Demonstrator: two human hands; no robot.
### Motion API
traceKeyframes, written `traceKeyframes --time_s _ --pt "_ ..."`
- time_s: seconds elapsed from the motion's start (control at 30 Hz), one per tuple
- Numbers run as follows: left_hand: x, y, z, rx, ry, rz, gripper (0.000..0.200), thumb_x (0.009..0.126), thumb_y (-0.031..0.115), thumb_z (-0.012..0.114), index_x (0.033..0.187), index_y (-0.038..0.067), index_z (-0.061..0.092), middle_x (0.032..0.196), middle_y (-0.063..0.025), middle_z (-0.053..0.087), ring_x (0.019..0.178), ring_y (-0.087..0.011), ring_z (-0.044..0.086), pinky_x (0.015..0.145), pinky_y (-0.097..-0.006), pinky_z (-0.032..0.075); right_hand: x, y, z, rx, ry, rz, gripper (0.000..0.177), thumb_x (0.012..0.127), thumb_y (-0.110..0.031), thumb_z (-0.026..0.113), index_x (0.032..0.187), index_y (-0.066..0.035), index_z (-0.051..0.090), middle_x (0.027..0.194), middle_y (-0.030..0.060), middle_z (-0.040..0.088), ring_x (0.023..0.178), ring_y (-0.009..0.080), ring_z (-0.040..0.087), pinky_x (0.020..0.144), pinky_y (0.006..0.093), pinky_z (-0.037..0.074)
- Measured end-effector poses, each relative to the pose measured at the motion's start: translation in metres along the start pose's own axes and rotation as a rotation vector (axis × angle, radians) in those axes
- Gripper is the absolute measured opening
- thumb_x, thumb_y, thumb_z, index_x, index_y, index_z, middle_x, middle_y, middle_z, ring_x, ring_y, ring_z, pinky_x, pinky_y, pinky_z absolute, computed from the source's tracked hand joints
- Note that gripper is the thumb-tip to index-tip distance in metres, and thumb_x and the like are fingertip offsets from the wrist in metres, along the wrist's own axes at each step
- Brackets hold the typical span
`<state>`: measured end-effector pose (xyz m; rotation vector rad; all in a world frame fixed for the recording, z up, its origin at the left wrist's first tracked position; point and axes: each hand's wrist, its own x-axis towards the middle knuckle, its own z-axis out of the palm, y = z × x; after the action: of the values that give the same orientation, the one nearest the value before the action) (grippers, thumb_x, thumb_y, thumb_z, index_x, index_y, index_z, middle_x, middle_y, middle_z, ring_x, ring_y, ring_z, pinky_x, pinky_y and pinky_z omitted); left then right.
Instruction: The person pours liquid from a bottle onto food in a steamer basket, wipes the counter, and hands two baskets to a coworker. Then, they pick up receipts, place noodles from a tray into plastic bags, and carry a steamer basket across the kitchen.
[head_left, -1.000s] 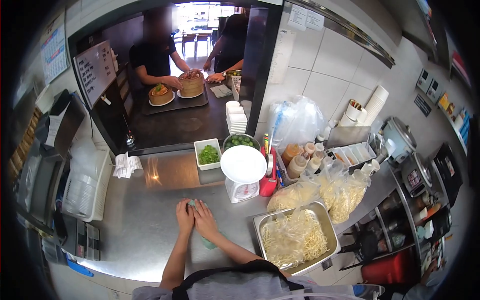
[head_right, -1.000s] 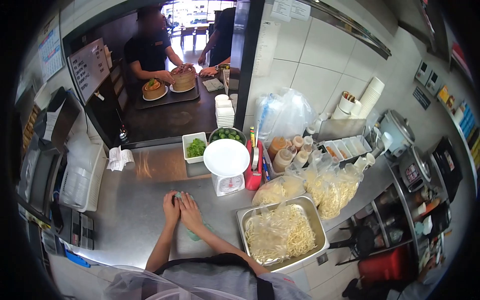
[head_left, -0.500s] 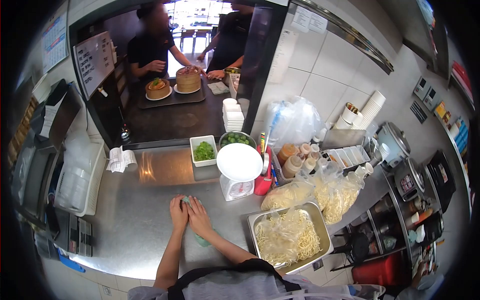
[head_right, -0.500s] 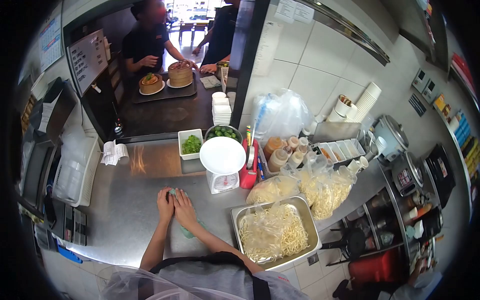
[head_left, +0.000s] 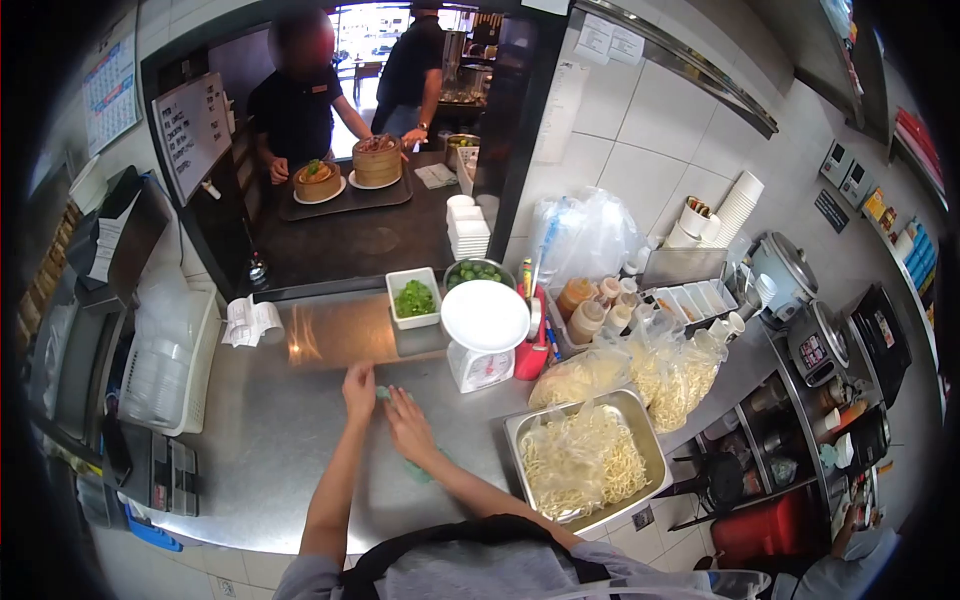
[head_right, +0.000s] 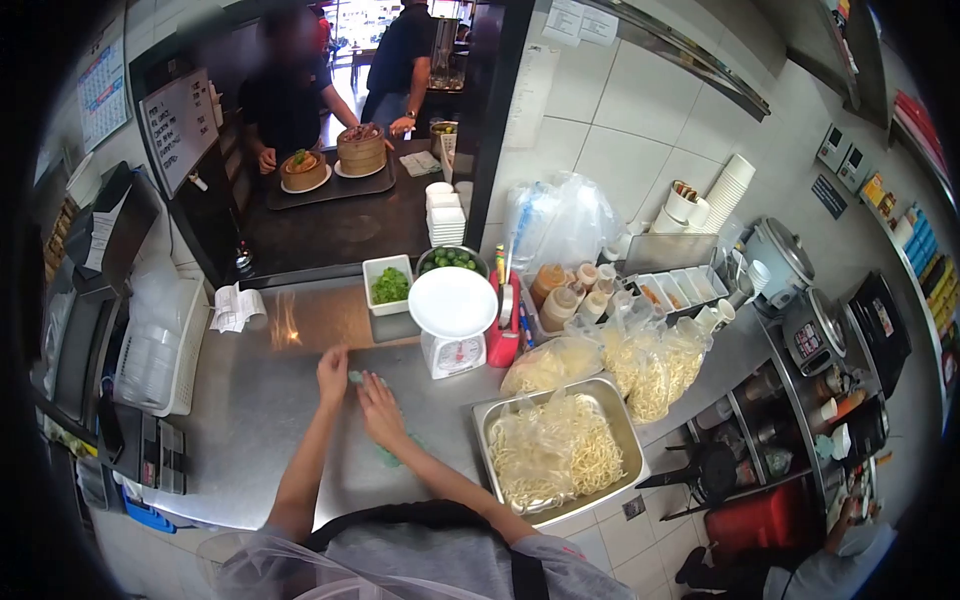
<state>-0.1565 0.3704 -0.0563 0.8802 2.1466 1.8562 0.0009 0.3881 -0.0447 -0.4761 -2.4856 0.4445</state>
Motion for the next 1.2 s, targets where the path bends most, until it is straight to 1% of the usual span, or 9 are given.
traceKeyframes --time_s 0.13,0.23,0.6,0.9,0.97,1.0,1.07,1.13,1.2 --pt "0.124 0.025 0.005 -0.075 -0.066 -0.007 0.039 0.087 0.016 0.056 0.124 0.006 0.051 0.115 -0.0101 0.060 0.105 -0.0197 0.055 0.087 -0.0307 0.044 -0.001 -0.005 -0.002 -0.013 -0.018 0.010 0.049 0.076 -0.002 0.049 0.125 -0.001 0.045 0.138 0.0185 0.034 0.127 0.0354 0.033 0.101 0.0444 0.031" --pt "0.213 0.078 -0.001 -0.582 -0.344 -0.434 0.068 0.085 0.023 0.058 0.141 0.009 0.021 0.133 -0.0091 0.040 0.123 -0.0267 0.038 0.096 -0.0463 0.034 0.001 -0.006 -0.003 -0.003 0.000 -0.004 0.049 0.075 -0.001 0.050 0.125 -0.002 0.046 0.137 0.0182 0.035 0.126 0.0359 0.034 0.101 0.0439 0.031" --pt "0.329 0.180 -0.006 -1.049 -0.473 -0.437 0.034 0.097 0.024 0.027 0.115 -0.002 0.039 0.117 -0.0215 0.054 0.097 -0.0225 0.060 0.090 -0.0361 0.049 -0.003 -0.017 -0.006 0.016 -0.008 0.079 0.047 0.078 -0.002 0.050 0.125 -0.006 0.048 0.138 0.0143 0.036 0.127 0.0323 0.035 0.102 0.0425 0.031" --pt "0.312 0.116 -0.016 -0.438 -0.537 -0.263 0.017 0.090 0.019 0.044 0.095 0.008 0.056 0.082 -0.0094 0.064 0.059 -0.0154 0.058 0.055 -0.0341 0.052 0.006 -0.021 -0.010 -0.041 -0.048 0.096 0.049 0.078 -0.003 0.052 0.126 -0.009 0.047 0.139 0.0125 0.035 0.127 0.0310 0.035 0.103 0.0404 0.031" --pt "0.325 0.052 0.004 1.234 -0.656 0.805 0.021 0.086 0.019 0.046 0.075 0.009 0.061 0.083 -0.0121 0.064 0.069 -0.0197 0.062 0.051 -0.0345 0.048 0.006 -0.024 -0.010 -0.056 -0.047 0.111 0.049 0.077 -0.003 0.052 0.126 -0.010 0.047 0.139 0.0123 0.035 0.127 0.0310 0.035 0.103 0.0404 0.031" --pt "0.342 -0.031 0.027 0.973 -0.512 0.818 0.023 0.084 0.023 0.049 0.077 0.009 0.065 0.085 -0.0154 0.064 0.081 -0.0254 0.063 0.063 -0.0389 0.051 0.007 -0.026 -0.011 -0.064 -0.055 0.119 0.049 0.077 -0.002 0.052 0.126 -0.010 0.047 0.139 0.0125 0.035 0.127 0.0310 0.035 0.103 0.0406 0.031" --pt "0.269 0.001 -0.011 0.709 -0.620 0.117 0.038 0.084 0.034 0.052 0.105 0.004 0.062 0.104 -0.0205 0.061 0.100 -0.0369 0.057 0.088 -0.0441 0.045 0.008 -0.029 -0.013 -0.084 -0.073 0.137 0.050 0.077 -0.002 0.051 0.126 -0.010 0.047 0.139 0.0129 0.035 0.127 0.0308 0.036 0.103 0.0410 0.032" --pt "0.218 -0.031 -0.013 0.663 -0.351 0.079 0.062 0.081 0.035 0.058 0.134 0.011 0.037 0.143 -0.0167 0.023 0.130 -0.0395 0.022 0.103 -0.0517 0.026 0.007 -0.026 -0.008 -0.128 -0.040 0.148 0.050 0.078 -0.003 0.051 0.127 -0.008 0.046 0.139 0.0145 0.035 0.126 0.0316 0.036 0.102 0.0418 0.032" --pt "0.184 -0.056 -0.018 0.682 -0.257 0.141 0.070 0.081 0.034 0.059 0.139 0.013 0.026 0.142 -0.0209 0.022 0.130 -0.0383 0.023 0.103 -0.0526 0.025 0.008 -0.024 -0.001 -0.209 0.010 0.205 0.049 0.078 -0.005 0.051 0.127 -0.006 0.044 0.138 0.0172 0.035 0.125 0.0333 0.036 0.100 0.0426 0.033"
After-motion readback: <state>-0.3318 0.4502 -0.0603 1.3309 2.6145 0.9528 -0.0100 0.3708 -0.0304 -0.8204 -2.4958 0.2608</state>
